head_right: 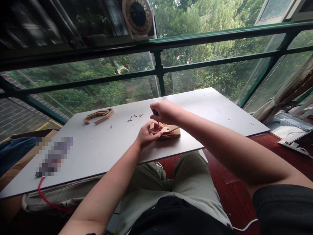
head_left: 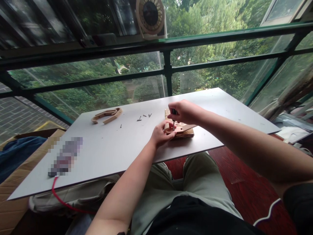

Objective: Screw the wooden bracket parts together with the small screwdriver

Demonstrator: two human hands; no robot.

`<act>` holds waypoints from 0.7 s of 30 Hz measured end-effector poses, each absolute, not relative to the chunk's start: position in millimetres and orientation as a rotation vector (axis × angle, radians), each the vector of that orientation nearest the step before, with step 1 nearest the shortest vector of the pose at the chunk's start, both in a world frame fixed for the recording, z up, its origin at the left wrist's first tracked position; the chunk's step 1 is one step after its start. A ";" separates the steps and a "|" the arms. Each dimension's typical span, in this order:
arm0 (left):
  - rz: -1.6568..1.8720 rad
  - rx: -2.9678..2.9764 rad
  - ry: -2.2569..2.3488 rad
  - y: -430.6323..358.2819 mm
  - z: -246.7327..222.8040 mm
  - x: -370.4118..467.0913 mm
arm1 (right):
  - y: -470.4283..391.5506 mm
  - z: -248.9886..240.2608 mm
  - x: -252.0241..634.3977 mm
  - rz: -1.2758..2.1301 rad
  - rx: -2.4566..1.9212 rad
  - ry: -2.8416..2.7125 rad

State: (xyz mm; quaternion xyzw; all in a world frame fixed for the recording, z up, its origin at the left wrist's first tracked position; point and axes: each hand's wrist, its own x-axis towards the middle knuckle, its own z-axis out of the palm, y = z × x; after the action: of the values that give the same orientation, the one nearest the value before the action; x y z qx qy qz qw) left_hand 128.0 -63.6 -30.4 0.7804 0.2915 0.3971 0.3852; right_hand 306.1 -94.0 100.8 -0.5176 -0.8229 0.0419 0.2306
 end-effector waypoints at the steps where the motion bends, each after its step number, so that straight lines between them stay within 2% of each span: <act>1: 0.988 1.961 0.716 -63.1 -29.6 127.9 | -94.4 101.6 304.6 0.113 -1.431 -2.265; 11: 0.997 1.952 0.730 -64.7 -28.9 128.2 | -97.5 101.1 289.7 0.082 -1.508 -2.237; 21: 1.007 1.948 0.701 -62.8 -32.6 129.9 | -95.3 92.9 293.8 0.224 -1.495 -2.102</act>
State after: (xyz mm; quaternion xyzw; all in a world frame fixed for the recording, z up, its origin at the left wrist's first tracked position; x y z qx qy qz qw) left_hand 129.9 -62.8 -32.6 0.7726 0.2781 0.3996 0.4076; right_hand 293.8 -95.3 92.9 -0.5557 -0.7810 0.0831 0.2726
